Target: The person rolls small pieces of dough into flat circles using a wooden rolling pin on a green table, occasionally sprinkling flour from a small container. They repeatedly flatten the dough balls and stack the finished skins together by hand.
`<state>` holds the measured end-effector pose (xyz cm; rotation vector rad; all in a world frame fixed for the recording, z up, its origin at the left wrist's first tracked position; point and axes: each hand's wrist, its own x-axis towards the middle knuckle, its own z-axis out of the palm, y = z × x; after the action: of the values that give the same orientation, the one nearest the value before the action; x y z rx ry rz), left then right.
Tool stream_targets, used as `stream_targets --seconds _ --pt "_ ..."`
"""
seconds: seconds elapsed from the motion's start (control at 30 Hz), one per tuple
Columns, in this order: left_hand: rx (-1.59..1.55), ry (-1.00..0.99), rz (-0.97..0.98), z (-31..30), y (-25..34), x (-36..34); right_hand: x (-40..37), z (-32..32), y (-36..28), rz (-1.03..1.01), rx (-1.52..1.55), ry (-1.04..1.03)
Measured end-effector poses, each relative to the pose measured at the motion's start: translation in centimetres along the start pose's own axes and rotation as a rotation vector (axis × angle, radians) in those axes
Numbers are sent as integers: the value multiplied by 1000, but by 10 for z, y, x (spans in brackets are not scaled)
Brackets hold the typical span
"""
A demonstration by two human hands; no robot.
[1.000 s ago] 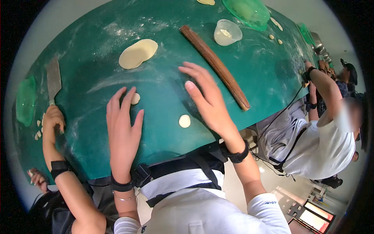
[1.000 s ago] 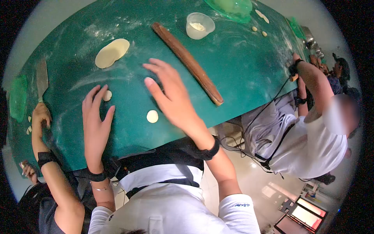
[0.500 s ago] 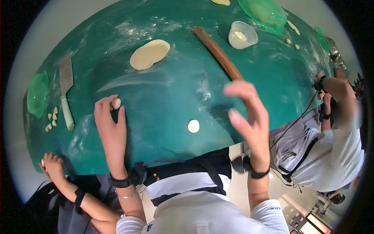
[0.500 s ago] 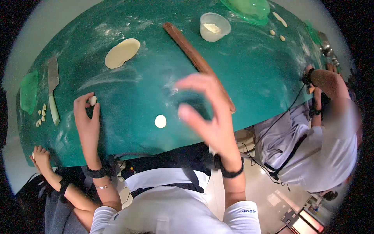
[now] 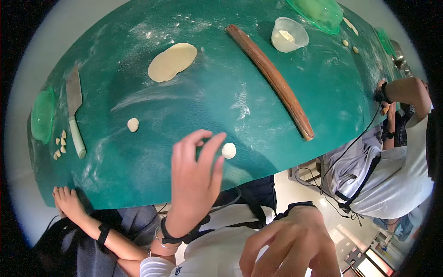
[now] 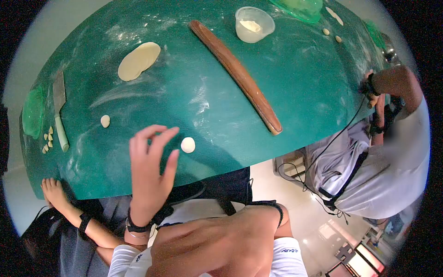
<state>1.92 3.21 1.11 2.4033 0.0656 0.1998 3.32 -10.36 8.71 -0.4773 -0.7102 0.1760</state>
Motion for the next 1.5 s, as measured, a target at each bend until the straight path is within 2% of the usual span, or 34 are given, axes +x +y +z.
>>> stream_targets --seconds 0.07,0.27,0.53,0.93,0.97,1.0,1.03,1.1,1.17,1.2,1.23,1.33,1.5 --pt "-21 -36 -5 10 2 -2 -2 2 -2 27 12 18" --pt "-23 -100 11 21 -4 -5 8 -16 13 -118 -36 -160" --pt "-32 -57 -39 28 -2 3 11 -13 5 -37 -24 -51" --pt "-2 -72 -74 29 -4 3 20 -35 -7 94 -130 -159" --pt "18 -58 -86 29 -4 2 21 -46 -13 147 -181 -197" --pt "36 -44 -98 30 -5 1 23 -59 -21 215 -367 -221" --pt "54 -32 -109 30 -6 0 25 -74 -27 265 -633 -242" --pt "32 -13 -120 27 -6 0 42 -101 -36 328 -1366 -271" --pt "4 -1 -115 26 -7 0 35 -138 -28 369 -1818 -112" --pt "-13 1 -106 26 -8 0 33 -152 -29 435 -2014 -96" --pt "-29 4 -97 25 -10 0 26 -171 -26 390 -2089 -84" --pt "-50 -45 -89 26 -21 -1 14 -189 -20 428 -2102 -22" --pt "85 95 -138 34 -16 5 15 -187 -15 410 -2219 -70"
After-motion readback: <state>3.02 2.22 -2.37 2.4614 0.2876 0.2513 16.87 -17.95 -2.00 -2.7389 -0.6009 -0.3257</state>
